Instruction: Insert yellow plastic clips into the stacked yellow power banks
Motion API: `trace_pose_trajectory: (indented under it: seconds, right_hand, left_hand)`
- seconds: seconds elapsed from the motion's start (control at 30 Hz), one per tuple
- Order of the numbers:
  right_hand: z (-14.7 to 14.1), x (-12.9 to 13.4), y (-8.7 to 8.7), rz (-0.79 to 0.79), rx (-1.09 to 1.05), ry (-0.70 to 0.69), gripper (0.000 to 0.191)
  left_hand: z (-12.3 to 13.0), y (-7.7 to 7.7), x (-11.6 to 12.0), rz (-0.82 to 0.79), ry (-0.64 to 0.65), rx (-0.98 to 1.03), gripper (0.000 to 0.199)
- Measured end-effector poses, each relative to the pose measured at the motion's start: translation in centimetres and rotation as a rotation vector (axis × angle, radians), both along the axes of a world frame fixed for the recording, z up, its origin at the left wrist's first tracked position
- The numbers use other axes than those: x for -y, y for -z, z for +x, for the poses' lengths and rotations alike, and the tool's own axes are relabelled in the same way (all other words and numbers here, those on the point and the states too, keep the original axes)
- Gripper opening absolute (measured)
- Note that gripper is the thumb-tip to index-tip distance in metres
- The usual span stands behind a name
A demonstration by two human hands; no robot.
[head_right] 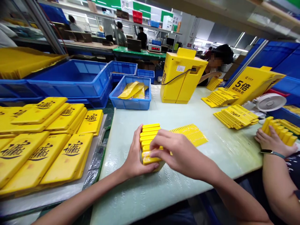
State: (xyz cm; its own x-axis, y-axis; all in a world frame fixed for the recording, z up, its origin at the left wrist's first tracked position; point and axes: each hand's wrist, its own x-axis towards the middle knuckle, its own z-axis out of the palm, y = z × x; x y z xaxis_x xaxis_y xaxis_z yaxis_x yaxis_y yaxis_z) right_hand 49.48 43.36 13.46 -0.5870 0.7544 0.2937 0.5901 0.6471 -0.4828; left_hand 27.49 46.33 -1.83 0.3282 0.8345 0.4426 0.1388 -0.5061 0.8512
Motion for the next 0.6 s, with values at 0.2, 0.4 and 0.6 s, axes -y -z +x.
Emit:
trace_pose_trajectory:
  seconds: [0.2, 0.4, 0.6]
  right_hand:
    - [-2.1, -0.5, 1.0, -0.111, 0.197, -0.025, 0.017]
    - [3.4, -0.3, 0.2, 0.028, 0.409, 0.107, 0.021]
    - [3.4, 1.0, -0.8, 0.232, 0.04, 0.195, 0.018]
  left_hand:
    - [-0.1, -0.1, 0.0, 0.022, 0.008, -0.007, 0.15]
    - [-0.1, 0.0, -0.2, 0.037, 0.006, 0.007, 0.151]
    - [0.0, -0.1, 0.2, -0.036, 0.04, 0.066, 0.158]
